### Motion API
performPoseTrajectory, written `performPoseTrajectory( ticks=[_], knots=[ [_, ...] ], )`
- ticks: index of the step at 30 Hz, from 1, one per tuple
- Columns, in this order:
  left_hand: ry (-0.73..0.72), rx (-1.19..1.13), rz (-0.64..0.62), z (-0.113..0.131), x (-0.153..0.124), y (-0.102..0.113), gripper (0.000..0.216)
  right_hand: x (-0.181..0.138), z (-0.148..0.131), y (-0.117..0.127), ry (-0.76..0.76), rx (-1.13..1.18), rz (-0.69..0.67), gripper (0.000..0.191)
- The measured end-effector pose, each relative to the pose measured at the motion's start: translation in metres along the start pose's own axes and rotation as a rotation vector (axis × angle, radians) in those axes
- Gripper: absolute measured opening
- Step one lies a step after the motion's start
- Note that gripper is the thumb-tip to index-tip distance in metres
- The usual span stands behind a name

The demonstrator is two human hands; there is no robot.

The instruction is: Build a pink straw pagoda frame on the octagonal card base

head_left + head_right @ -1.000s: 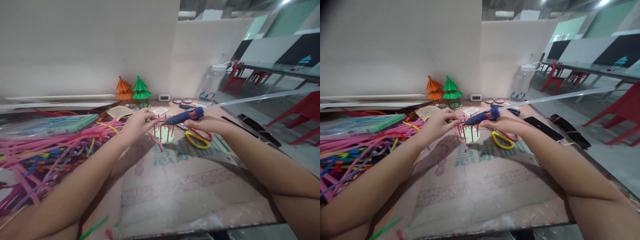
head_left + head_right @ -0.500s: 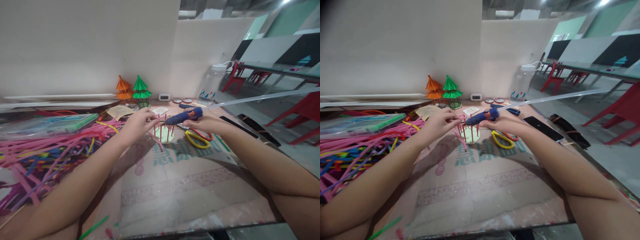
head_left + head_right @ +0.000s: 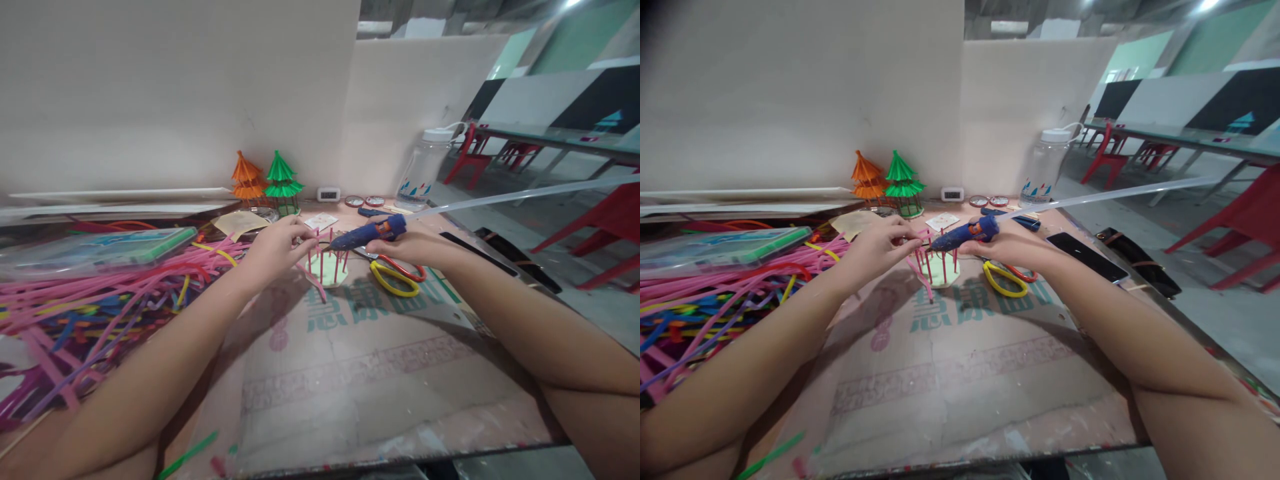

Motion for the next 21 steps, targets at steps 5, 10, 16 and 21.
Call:
performPoseTrajectory(
  ticks=[5,10,16,21],
  knots=[
    [-0.001,0.005,0.006,0.000,0.000,0.000,0.020,0.000,0.000,0.001,0.019,0.010,0.004,0.049],
    [-0.007,0.016,0.002,0.000,0.000,0.000,0.021,-0.001,-0.003,0.001,0.013,-0.006,-0.014,0.048],
    [-0.006,0.007,-0.007,0.001,0.000,0.001,0.020,0.001,-0.007,0.003,0.080,0.013,-0.011,0.044],
    [-0.020,0.004,-0.006,0.000,0.000,0.001,0.020,0.001,-0.008,0.012,0.136,0.025,-0.061,0.041]
  ],
)
Point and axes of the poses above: each hand's wrist, its own x-axis towards the middle knuckle, its own y-axis out of the back of the hand, z = x × y, the point moved 1 cm from there along x, towards the middle knuckle, and after that the axes turned 3 degrees about -x, right-handed, at the moved point
